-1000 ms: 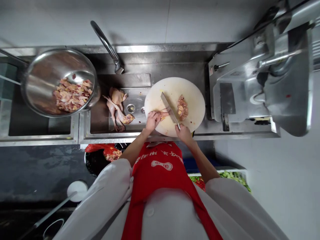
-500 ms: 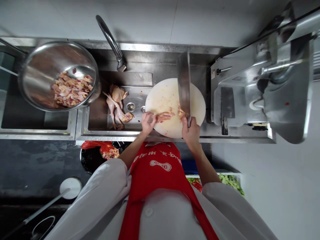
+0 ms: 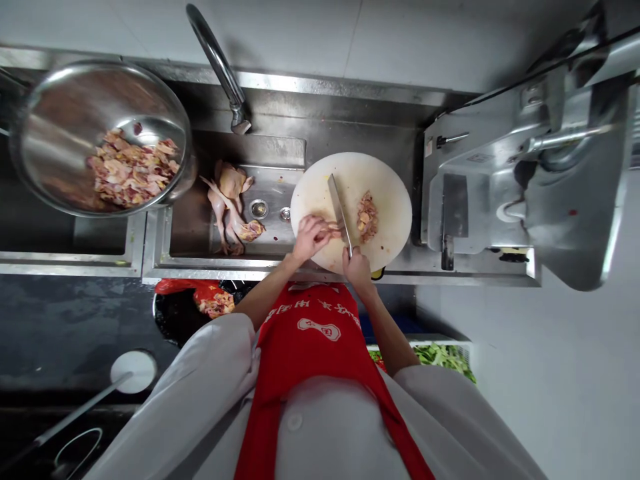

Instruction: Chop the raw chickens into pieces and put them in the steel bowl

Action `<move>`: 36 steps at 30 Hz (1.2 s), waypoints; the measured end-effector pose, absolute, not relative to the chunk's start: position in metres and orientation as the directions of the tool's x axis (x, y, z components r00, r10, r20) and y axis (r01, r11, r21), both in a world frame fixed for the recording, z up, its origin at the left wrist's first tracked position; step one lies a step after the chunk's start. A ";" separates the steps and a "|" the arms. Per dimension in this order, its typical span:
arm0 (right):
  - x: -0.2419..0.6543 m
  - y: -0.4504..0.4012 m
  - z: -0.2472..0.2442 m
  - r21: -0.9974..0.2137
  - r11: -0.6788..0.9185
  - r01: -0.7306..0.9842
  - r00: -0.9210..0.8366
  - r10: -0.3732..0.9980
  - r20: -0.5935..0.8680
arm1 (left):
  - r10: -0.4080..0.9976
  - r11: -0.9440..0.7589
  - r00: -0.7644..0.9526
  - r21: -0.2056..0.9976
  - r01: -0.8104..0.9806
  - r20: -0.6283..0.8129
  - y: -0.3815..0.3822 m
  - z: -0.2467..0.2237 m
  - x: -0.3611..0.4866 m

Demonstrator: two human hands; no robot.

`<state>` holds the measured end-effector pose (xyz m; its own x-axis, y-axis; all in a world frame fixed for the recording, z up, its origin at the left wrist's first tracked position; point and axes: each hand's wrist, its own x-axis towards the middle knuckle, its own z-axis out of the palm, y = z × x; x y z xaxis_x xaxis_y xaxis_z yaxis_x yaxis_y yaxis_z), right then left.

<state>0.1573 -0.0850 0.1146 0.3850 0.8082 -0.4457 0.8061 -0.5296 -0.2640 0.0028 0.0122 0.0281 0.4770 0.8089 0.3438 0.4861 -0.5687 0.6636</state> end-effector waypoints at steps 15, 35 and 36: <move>0.191 -0.128 0.136 -0.320 -0.510 0.798 0.351 0.826 -0.441 | 0.899 -0.434 0.310 0.712 0.552 0.308 0.007 0.025 0.008; 0.177 -0.149 0.119 -0.256 -0.475 0.842 0.262 0.775 -0.575 | 0.759 -0.598 0.609 0.615 0.514 0.229 0.013 0.008 0.019; 0.179 -0.160 0.120 -0.246 -0.486 0.839 0.268 0.761 -0.591 | 0.759 -0.597 0.609 0.621 0.508 0.231 0.013 0.007 0.018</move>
<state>0.1791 -0.1598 0.1202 0.2676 0.7610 -0.5910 0.8385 -0.4861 -0.2462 0.0183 0.0133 0.0071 0.6090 0.7587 0.2313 0.5081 -0.5971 0.6208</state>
